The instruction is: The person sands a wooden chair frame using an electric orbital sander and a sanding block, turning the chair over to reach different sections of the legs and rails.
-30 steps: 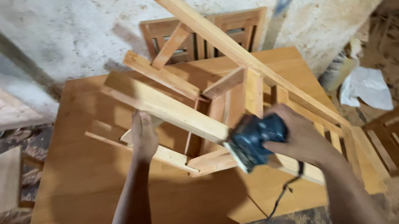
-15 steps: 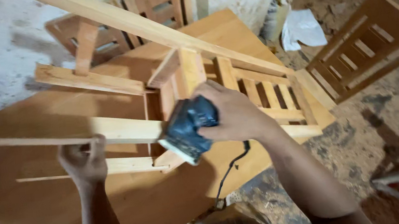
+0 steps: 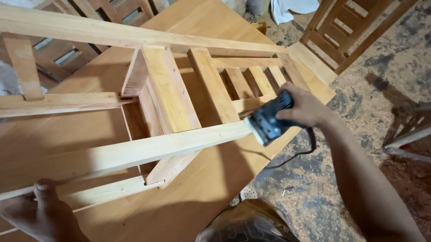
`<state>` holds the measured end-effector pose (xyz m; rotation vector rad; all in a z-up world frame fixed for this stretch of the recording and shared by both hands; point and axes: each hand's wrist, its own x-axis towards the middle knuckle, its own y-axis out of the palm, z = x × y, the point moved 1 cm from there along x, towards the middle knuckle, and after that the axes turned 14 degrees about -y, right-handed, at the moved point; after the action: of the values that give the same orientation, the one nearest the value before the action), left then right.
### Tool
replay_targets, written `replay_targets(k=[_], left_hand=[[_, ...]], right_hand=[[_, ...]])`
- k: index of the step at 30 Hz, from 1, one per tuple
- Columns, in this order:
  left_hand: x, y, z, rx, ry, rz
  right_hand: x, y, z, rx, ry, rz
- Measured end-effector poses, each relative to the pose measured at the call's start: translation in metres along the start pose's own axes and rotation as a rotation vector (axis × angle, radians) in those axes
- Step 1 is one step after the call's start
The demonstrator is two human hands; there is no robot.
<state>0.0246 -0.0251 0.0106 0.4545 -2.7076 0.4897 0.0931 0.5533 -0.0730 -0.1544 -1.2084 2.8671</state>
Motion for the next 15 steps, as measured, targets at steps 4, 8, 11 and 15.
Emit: replay_targets(k=[4,8,11,15], left_hand=[[0.002,0.002,0.007,-0.065,0.007,0.003],[0.003,0.001,0.013,-0.108,0.041,0.024],[0.003,0.001,0.026,-0.152,0.014,0.013],[0.001,0.0,0.035,-0.255,-0.042,0.023]], right_hand=[[0.0,-0.005,-0.007,0.016,0.073,-0.039],[0.009,0.003,0.054,-0.085,-0.037,-0.02],[0.023,0.017,0.114,-0.033,-0.13,0.018],[0.029,0.029,0.185,-0.077,-0.534,-0.147]])
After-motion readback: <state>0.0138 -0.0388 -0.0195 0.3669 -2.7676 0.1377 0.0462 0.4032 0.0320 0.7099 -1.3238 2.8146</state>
